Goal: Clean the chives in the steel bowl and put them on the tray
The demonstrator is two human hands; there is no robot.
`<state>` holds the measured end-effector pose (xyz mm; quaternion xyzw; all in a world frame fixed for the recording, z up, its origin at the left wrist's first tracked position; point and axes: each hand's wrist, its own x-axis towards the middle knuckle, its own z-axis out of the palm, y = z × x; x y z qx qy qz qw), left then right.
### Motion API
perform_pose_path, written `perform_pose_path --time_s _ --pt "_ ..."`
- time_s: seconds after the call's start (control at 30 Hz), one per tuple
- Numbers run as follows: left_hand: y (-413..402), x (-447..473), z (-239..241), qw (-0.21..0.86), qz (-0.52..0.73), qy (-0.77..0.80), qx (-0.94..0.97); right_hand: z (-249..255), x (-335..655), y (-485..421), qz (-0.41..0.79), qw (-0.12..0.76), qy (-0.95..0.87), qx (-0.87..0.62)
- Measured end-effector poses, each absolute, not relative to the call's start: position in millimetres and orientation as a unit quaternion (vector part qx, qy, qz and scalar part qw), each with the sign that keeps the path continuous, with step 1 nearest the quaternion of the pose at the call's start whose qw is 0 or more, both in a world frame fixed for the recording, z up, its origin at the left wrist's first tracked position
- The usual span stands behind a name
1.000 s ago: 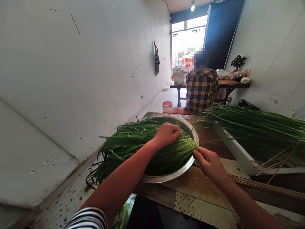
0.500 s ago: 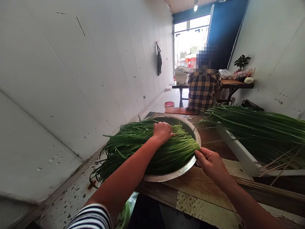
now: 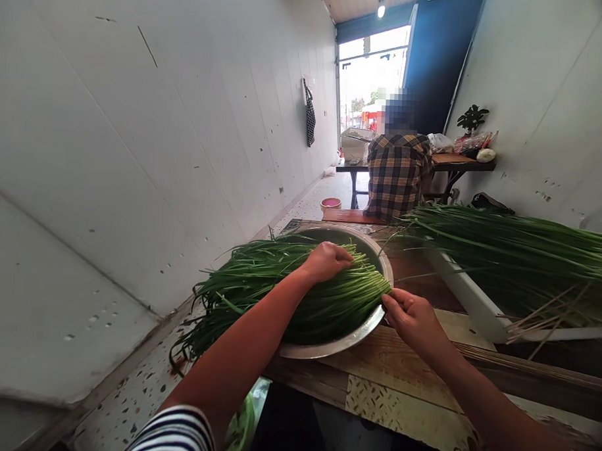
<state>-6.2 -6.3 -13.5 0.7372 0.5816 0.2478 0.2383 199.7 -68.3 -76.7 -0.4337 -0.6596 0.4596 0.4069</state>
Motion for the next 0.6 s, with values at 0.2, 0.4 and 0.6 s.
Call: perform_pose_path --time_s 0.2,0.4,0.6 --pt "-7.1 -3.1 -15.9 0.255 0.288 0.559 0.735 -74.1 199.5 -69.9 0.487 0.410 -0.647 -0.419" --pt "-10.3 -0.9 -13.2 0.260 0.292 0.560 0.731 -73.6 199.2 -69.1 0.476 0.403 -0.654 -0.428" --pt "-9.6 -1.4 -13.2 0.253 0.295 0.570 0.723 -73.8 199.1 -69.6 0.472 0.399 -0.656 -0.433"
